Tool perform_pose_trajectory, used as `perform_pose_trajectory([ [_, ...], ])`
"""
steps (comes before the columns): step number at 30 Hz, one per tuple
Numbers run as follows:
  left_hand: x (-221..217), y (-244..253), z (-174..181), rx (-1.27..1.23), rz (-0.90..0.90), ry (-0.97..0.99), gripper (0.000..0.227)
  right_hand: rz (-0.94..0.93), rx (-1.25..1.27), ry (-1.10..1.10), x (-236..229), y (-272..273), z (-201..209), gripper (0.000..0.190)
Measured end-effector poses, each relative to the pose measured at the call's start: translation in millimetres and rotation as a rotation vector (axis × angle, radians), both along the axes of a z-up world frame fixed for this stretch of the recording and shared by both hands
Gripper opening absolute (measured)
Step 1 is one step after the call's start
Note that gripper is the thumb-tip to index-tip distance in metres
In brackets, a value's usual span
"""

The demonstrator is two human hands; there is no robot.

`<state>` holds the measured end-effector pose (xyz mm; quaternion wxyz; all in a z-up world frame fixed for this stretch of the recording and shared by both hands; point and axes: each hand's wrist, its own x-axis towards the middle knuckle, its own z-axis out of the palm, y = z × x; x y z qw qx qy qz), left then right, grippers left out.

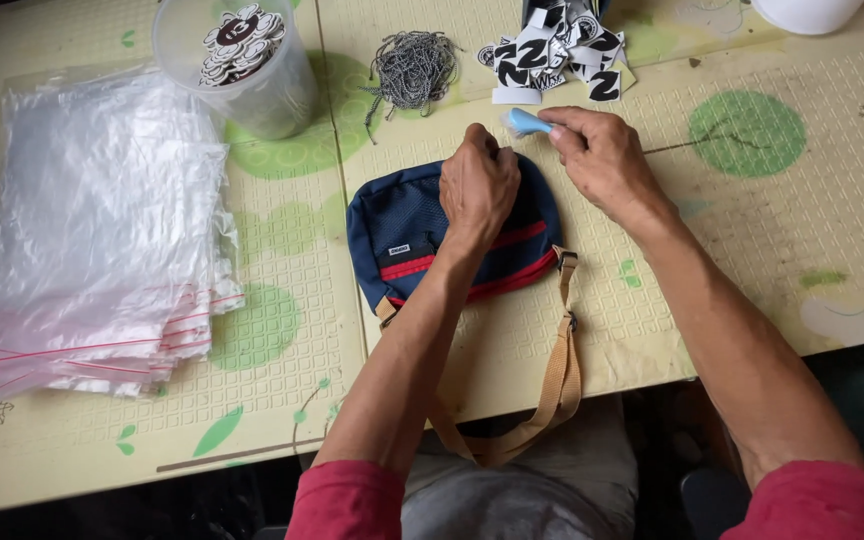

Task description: The person cleans a blue and red bag using a light blue plastic spoon, scrubbing the exterior fabric and the zipper area. They then attach a metal chain to the bag's zipper pull.

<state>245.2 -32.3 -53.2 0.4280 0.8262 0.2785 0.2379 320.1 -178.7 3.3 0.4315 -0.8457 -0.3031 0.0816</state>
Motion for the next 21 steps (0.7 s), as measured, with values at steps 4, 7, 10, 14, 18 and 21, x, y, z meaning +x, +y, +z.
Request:
perform_pose_trajectory([
  [4,-3,5,-1,-0.087,0.015,-0.010,0.017,0.045,0.008,0.024,-5,12,-2,0.030],
  [7,-10,6,4,-0.230,0.033,-0.034,0.023,0.085,-0.062,0.052,-6,4,-5,0.030],
  [10,-10,10,0,-0.272,0.058,-0.036,0.026,0.131,-0.171,0.030,-31,-24,35,0.030],
  [14,-13,11,13,-0.361,0.000,-0.007,0.023,0.139,-0.364,0.025,-58,-49,75,0.031],
  [18,-3,28,6,-0.567,-0.164,0.049,0.032,0.149,-0.357,-0.145,-77,-63,79,0.033],
  [21,8,35,-3,-0.585,-0.219,0.080,0.036,0.203,-0.476,-0.258,-82,-50,42,0.034],
])
